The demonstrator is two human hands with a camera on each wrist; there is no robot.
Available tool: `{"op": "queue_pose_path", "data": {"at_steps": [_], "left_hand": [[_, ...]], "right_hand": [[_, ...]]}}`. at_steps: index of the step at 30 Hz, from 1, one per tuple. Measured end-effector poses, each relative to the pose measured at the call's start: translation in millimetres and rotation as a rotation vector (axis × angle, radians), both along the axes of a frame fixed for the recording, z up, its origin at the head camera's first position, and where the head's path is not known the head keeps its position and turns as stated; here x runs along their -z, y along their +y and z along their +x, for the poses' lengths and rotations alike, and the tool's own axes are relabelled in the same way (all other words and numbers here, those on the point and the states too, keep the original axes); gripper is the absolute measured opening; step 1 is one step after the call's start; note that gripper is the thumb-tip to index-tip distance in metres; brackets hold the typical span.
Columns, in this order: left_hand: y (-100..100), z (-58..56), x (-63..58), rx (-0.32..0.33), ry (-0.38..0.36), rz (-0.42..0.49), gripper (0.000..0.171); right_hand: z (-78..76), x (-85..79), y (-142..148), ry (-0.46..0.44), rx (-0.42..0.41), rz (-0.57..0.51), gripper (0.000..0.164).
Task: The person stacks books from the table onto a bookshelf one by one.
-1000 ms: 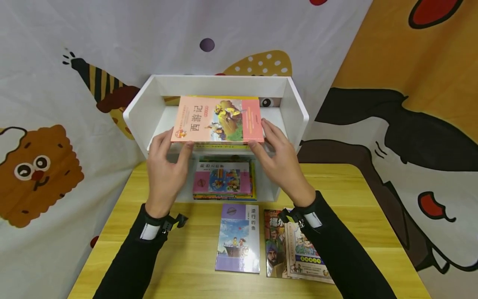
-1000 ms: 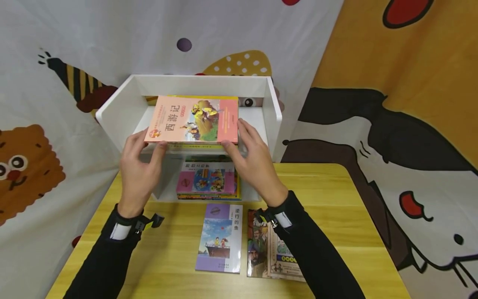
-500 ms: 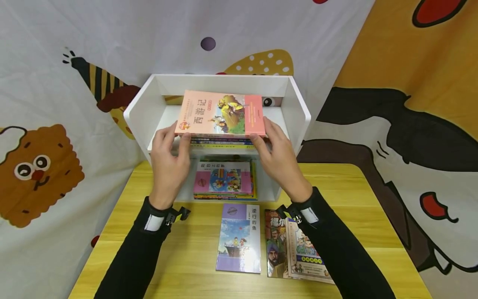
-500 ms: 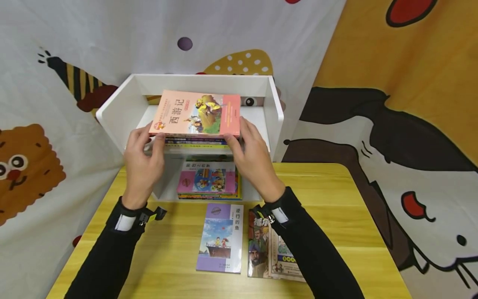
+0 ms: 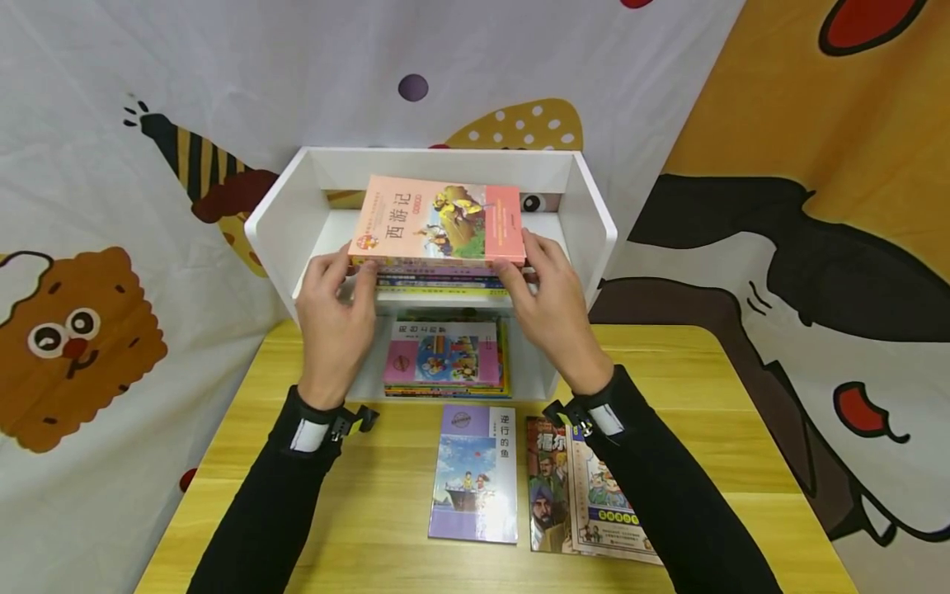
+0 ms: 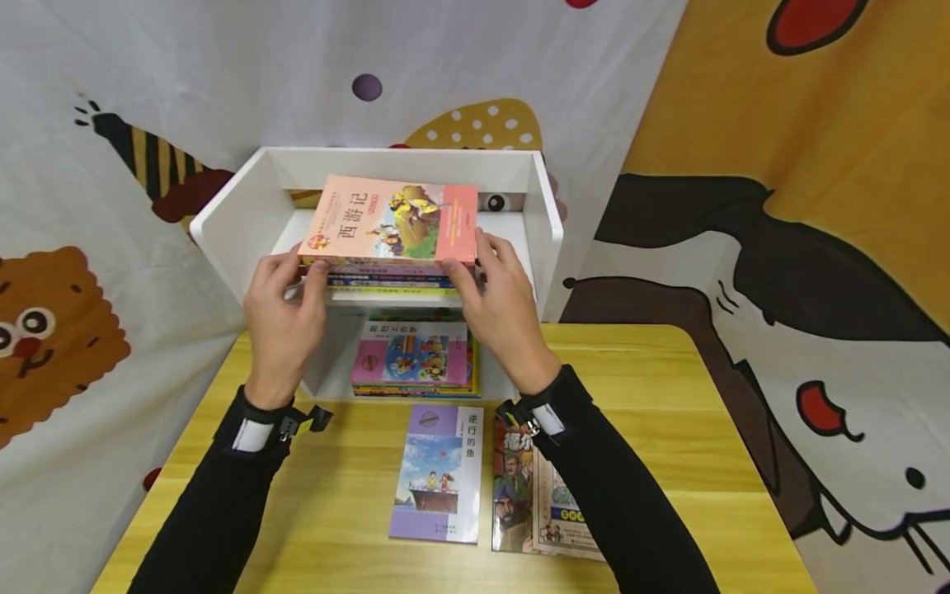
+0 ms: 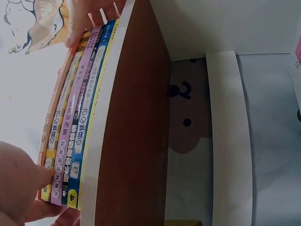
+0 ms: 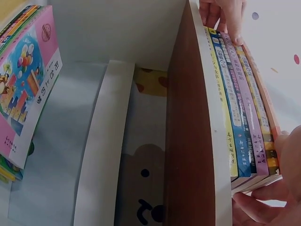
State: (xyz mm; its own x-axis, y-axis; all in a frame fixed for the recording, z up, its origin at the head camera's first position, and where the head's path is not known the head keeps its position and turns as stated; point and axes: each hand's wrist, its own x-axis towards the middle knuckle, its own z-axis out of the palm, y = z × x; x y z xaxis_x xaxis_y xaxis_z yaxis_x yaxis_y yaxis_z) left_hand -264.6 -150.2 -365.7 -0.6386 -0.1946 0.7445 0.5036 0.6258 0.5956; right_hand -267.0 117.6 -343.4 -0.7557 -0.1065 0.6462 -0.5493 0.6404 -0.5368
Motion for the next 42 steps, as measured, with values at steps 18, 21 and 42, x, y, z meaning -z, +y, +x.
{"op": "queue_pose_path", "data": {"at_steps": [18,21,42], "left_hand": [[-2,-6.3,-0.8,-0.054,0.008,0.004,0.037],[-2,-3.5,-0.2,-0.064,0.022,-0.001,0.038],[0,43.4,80.7,0.177,-0.166,-0.062,0.016]], "right_hand": [[-4.8,0.3,-2,0.003,0.042,-0.006,0.059],[-3.3,0.8,-2,-0.003,0.030,-0.007,0.057],[66.1,64.9,47,0.044,0.011,-0.125,0.017]]}}
